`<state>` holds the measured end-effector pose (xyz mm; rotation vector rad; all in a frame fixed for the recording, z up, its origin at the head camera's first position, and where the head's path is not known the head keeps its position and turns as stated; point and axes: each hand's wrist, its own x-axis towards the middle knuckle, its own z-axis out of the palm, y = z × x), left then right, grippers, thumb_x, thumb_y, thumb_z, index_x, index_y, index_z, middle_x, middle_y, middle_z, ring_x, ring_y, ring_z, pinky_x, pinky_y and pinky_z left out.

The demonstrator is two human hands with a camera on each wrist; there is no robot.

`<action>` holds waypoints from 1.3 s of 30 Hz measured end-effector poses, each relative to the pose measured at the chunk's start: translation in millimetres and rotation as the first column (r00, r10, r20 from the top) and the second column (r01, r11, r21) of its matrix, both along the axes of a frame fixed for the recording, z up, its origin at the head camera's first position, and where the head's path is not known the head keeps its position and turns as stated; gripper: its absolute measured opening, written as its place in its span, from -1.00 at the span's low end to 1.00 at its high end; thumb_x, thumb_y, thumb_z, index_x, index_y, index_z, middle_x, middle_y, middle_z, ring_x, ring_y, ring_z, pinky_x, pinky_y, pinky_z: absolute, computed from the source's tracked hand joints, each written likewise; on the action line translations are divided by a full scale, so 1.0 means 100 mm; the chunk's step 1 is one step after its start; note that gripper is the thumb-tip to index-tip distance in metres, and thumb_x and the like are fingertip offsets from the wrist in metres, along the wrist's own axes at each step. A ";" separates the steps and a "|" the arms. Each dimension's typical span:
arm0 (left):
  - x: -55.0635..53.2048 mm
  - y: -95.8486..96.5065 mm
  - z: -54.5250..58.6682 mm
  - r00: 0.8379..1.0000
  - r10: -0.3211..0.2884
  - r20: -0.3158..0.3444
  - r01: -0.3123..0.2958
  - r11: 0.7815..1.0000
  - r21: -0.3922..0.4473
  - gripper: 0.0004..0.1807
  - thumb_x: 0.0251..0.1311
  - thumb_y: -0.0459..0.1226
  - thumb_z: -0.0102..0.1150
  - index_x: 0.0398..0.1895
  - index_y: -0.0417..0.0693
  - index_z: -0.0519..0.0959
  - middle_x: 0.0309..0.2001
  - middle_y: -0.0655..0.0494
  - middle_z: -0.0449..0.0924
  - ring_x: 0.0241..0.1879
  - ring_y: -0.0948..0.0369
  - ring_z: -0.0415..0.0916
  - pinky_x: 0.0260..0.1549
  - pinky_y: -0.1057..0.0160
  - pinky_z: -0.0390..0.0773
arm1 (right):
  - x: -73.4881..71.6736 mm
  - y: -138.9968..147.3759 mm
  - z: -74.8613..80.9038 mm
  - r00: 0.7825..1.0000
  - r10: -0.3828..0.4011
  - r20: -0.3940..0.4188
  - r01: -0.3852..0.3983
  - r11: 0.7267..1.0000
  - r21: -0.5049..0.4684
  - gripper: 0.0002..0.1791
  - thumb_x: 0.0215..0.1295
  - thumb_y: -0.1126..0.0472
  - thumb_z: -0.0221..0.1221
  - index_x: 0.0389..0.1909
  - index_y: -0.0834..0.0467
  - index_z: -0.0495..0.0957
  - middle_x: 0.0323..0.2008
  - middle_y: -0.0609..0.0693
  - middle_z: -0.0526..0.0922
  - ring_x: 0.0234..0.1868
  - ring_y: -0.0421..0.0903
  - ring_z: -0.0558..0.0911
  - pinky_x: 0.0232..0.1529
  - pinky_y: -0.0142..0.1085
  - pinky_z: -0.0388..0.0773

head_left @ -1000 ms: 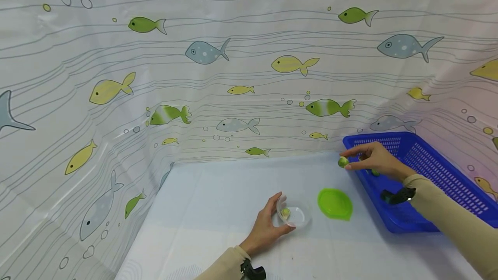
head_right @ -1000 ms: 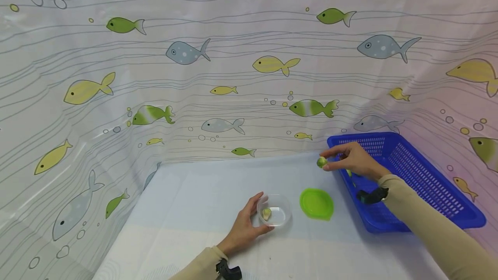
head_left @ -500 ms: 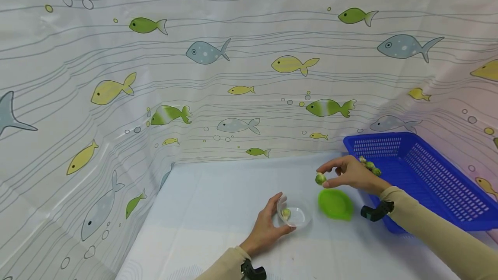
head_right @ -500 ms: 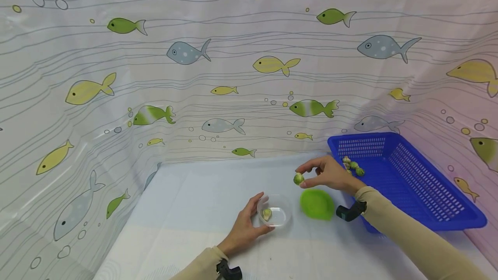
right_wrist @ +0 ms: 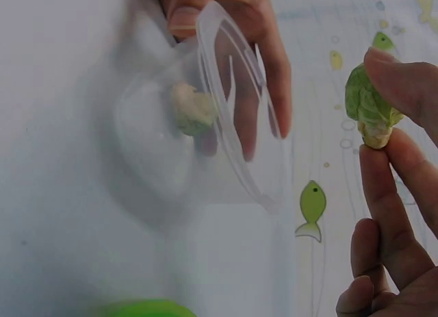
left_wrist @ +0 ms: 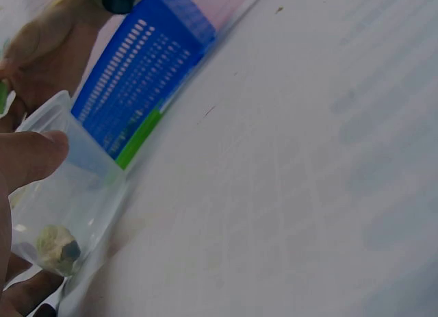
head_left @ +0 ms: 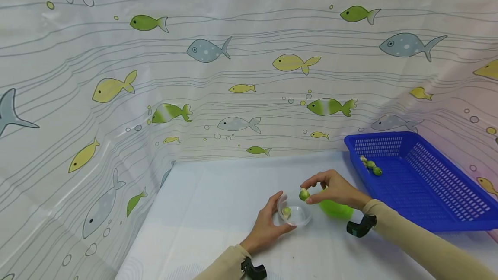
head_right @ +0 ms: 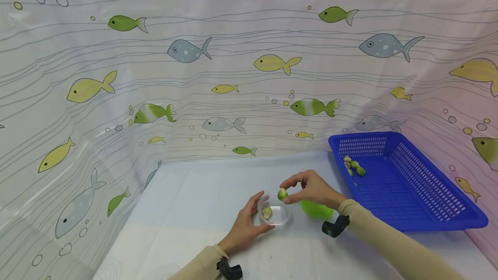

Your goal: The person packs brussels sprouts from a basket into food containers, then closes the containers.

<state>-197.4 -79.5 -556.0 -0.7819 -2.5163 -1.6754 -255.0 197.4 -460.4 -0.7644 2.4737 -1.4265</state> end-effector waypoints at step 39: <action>0.01 -0.02 0.03 1.000 -0.014 -0.020 0.015 1.000 0.024 0.08 0.14 -0.24 0.60 0.65 -0.13 0.15 0.58 -0.19 0.34 0.53 -0.03 0.38 0.52 0.05 0.38 | 0.18 -0.47 -0.25 0.955 0.083 -0.283 0.000 0.960 0.281 -0.66 -0.12 0.13 0.68 -0.24 -0.04 0.89 -0.32 -0.30 0.83 -0.18 -0.02 0.41 -0.20 -0.28 0.21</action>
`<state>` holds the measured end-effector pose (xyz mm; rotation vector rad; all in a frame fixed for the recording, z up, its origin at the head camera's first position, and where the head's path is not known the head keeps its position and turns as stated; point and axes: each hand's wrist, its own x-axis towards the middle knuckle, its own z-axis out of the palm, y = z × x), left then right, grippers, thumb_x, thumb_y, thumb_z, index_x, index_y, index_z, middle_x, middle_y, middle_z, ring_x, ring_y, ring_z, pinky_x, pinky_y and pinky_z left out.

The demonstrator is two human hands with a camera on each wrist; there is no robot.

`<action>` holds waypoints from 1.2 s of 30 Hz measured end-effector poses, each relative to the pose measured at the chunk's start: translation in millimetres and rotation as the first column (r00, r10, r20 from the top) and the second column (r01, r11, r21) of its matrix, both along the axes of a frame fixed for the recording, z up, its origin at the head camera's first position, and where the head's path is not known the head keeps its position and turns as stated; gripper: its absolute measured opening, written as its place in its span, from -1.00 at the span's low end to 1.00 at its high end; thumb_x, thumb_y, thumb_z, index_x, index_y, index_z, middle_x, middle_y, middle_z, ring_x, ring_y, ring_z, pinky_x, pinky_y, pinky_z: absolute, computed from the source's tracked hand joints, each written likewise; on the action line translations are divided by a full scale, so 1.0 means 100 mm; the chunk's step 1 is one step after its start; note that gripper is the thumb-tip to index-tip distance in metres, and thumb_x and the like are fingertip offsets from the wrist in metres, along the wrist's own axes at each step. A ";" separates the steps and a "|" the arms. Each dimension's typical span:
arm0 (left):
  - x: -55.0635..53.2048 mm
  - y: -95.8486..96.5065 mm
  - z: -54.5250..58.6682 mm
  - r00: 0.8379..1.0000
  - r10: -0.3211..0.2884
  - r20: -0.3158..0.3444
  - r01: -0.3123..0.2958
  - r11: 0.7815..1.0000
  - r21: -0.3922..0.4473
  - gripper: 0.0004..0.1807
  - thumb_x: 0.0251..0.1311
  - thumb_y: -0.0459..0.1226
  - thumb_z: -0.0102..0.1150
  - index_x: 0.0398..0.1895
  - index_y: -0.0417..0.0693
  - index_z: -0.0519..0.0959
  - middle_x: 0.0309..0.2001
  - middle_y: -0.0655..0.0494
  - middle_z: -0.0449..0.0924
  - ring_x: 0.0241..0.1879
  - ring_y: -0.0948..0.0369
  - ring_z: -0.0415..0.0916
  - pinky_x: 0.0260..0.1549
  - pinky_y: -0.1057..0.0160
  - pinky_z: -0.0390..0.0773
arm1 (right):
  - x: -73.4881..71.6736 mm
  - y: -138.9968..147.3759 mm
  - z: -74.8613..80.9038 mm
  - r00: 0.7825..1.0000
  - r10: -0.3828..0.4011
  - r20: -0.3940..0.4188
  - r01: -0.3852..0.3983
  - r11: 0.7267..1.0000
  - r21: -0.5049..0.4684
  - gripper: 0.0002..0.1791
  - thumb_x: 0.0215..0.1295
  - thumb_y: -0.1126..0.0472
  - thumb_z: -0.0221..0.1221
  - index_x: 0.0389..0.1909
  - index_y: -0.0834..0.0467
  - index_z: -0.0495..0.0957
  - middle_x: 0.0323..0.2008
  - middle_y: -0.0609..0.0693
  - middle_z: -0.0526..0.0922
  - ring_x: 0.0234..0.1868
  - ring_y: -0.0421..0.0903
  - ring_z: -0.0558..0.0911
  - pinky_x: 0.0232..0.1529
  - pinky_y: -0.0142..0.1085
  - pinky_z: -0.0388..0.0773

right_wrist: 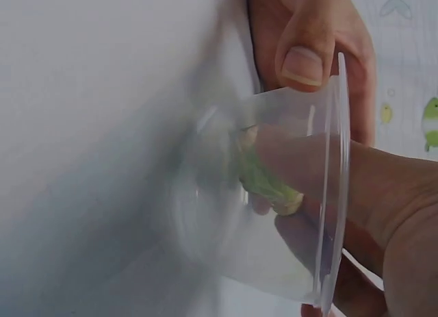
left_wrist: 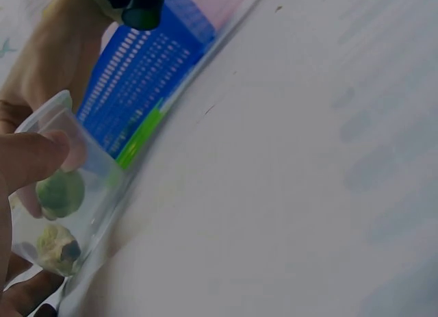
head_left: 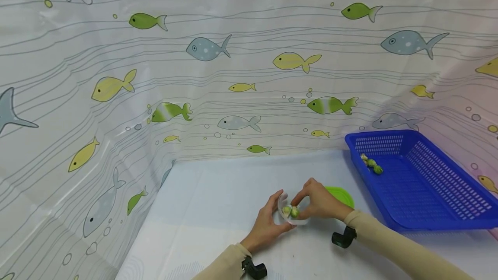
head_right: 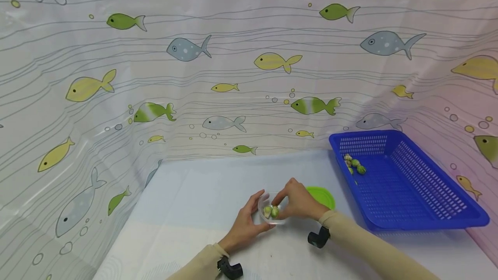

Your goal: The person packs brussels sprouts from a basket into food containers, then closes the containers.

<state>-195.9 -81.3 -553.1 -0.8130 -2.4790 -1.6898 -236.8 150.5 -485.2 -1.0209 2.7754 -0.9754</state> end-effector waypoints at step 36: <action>0.00 -0.01 0.00 0.999 -0.015 -0.046 0.014 1.000 -0.007 0.05 0.18 -0.23 0.58 0.66 -0.09 0.13 0.56 -0.26 0.34 0.51 -0.11 0.41 0.51 0.10 0.41 | -0.08 -0.12 0.13 0.980 0.137 0.142 -0.150 0.985 0.089 -0.76 -0.03 0.30 0.62 -0.29 0.13 0.83 -0.35 -0.14 0.84 -0.23 -0.08 0.81 -0.09 -0.06 0.76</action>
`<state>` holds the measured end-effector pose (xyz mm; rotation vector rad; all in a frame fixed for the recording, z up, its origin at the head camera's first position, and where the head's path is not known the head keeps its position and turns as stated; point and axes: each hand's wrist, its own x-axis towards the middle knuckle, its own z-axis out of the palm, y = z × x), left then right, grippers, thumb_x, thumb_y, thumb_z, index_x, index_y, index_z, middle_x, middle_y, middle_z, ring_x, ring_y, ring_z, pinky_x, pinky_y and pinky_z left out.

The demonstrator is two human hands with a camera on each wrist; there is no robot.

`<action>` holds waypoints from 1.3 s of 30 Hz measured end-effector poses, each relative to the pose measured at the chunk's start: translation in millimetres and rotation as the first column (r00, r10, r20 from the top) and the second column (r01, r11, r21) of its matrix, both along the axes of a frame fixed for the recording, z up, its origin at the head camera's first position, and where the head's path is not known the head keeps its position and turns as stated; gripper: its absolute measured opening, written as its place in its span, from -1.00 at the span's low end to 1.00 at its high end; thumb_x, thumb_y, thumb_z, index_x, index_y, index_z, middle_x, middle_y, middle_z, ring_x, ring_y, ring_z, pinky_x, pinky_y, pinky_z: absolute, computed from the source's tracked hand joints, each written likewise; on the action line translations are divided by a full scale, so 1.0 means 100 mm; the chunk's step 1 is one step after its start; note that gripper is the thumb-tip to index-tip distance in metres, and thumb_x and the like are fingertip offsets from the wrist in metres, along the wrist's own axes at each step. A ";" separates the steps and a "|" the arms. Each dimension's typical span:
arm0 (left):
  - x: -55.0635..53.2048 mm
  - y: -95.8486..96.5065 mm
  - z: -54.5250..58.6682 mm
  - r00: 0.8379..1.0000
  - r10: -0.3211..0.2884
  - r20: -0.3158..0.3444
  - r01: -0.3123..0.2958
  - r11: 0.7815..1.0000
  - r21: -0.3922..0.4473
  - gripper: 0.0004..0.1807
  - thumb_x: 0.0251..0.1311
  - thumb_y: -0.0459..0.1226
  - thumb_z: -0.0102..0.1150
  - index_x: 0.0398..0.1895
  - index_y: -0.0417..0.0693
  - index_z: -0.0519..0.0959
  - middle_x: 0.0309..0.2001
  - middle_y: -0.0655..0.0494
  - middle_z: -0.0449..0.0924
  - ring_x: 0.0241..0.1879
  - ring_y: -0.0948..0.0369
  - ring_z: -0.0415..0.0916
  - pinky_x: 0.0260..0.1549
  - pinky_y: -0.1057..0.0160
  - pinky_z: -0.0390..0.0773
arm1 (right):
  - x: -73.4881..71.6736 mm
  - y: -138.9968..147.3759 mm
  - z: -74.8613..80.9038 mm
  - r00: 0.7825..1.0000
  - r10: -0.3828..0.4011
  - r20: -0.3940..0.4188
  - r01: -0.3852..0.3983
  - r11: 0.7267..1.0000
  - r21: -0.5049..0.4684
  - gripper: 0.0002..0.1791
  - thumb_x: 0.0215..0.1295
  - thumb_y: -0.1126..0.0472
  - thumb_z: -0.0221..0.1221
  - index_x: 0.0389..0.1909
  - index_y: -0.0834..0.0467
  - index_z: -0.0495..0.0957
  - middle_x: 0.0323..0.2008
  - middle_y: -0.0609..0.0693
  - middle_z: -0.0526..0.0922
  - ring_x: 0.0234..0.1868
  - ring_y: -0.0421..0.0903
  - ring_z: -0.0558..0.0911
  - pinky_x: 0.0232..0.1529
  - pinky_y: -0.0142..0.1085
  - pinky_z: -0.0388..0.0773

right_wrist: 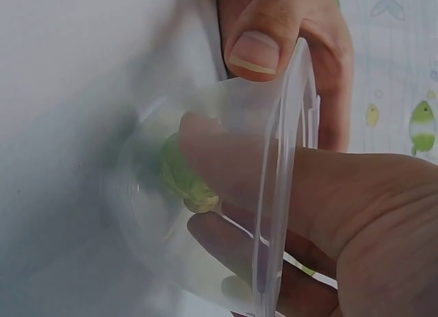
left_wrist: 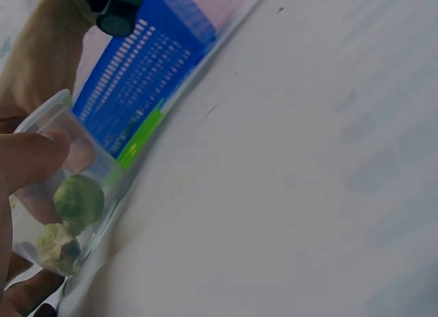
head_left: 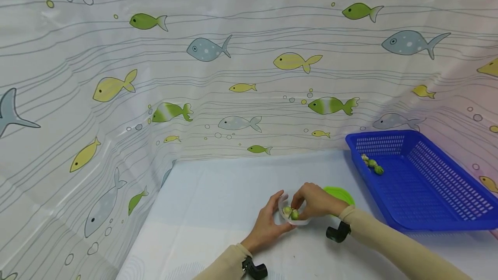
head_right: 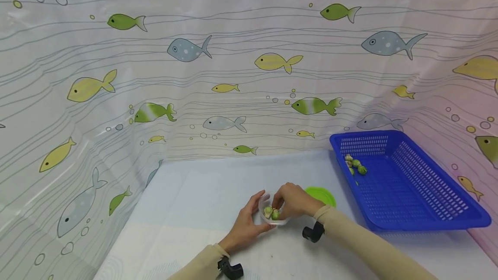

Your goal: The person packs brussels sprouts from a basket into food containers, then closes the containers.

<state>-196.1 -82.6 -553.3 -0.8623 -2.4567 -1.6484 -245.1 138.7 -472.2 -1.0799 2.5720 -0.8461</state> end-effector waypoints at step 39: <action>0.00 0.02 0.00 0.998 0.024 0.065 -0.024 1.000 -0.009 0.10 0.11 -0.27 0.59 0.65 -0.19 0.13 0.55 -0.13 0.40 0.52 -0.06 0.39 0.54 0.02 0.35 | -0.60 2.16 0.53 0.882 -0.470 0.021 0.469 0.876 -0.114 -0.44 0.49 0.03 0.33 0.39 0.20 0.57 0.33 0.29 0.63 0.34 0.37 0.57 0.24 0.13 0.65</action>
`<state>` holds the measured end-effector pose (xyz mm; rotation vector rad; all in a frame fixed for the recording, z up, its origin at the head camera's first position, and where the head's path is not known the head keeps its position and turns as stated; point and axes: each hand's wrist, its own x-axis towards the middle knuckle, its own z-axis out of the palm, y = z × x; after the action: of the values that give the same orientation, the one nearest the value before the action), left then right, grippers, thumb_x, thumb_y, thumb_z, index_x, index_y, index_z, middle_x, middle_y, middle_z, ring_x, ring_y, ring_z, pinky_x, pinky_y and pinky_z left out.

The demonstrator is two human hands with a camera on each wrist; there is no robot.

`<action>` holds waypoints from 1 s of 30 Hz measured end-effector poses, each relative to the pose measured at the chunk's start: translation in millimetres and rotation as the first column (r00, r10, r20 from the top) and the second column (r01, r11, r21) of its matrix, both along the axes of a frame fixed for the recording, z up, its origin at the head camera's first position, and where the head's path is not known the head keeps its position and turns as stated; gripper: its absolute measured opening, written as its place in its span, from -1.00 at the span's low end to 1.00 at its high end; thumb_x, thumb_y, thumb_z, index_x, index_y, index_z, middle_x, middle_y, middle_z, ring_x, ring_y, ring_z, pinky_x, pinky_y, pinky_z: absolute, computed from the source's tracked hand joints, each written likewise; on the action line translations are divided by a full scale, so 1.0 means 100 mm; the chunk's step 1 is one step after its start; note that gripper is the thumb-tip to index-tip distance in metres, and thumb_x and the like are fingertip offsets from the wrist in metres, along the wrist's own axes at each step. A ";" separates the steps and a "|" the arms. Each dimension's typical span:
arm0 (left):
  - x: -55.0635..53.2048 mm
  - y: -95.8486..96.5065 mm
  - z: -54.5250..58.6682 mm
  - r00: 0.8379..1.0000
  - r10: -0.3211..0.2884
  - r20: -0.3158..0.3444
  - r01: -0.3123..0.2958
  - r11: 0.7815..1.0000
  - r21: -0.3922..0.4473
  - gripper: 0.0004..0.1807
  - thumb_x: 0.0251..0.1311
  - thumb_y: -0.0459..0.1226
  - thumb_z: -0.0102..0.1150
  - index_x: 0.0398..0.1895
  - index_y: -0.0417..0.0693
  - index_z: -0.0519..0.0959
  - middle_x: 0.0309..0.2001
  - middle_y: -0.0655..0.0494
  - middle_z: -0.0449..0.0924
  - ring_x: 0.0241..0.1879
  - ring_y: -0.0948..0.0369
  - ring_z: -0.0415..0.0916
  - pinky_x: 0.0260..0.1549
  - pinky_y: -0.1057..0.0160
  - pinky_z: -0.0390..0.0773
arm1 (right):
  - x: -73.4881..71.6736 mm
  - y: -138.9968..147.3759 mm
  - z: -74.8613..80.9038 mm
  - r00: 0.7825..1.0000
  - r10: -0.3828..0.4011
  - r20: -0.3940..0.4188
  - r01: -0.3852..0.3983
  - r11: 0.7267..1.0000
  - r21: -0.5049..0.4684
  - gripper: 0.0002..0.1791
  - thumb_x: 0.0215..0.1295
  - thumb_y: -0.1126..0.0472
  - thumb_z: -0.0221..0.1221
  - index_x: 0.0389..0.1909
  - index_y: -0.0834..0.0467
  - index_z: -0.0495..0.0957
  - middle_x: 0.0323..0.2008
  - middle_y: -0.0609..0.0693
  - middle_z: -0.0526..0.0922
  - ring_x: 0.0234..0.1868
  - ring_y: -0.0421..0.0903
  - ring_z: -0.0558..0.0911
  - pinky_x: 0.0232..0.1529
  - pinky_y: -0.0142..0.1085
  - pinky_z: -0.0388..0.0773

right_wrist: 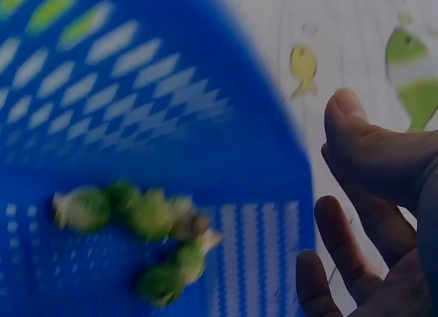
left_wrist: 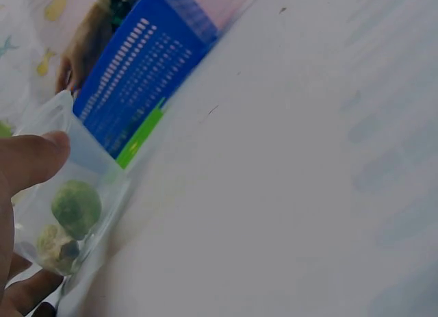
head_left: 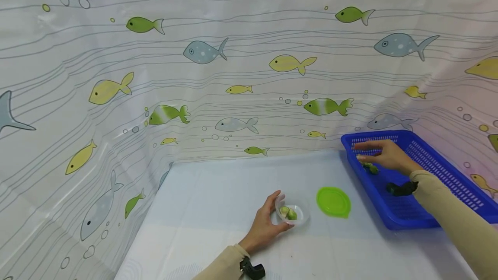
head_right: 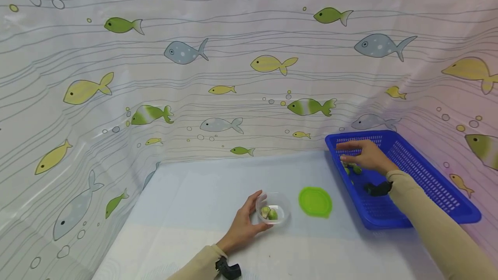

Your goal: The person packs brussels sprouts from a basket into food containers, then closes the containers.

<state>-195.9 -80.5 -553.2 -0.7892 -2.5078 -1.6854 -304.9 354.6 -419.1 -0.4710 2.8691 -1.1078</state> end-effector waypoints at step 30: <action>-0.02 0.00 -0.02 1.000 0.014 0.000 -0.014 1.000 -0.012 0.09 0.17 -0.21 0.57 0.68 -0.13 0.11 0.58 -0.11 0.34 0.55 -0.05 0.34 0.54 0.03 0.34 | -0.17 0.62 -0.53 0.967 -0.181 0.177 0.134 0.959 0.249 -0.19 0.38 -0.29 0.31 0.16 0.44 0.65 0.20 0.55 0.60 0.22 0.60 0.52 0.08 0.38 0.58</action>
<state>-197.5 -80.0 -555.0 -0.7707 -2.5194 -1.6681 -321.9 417.0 -471.9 -0.1126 2.8463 -0.7640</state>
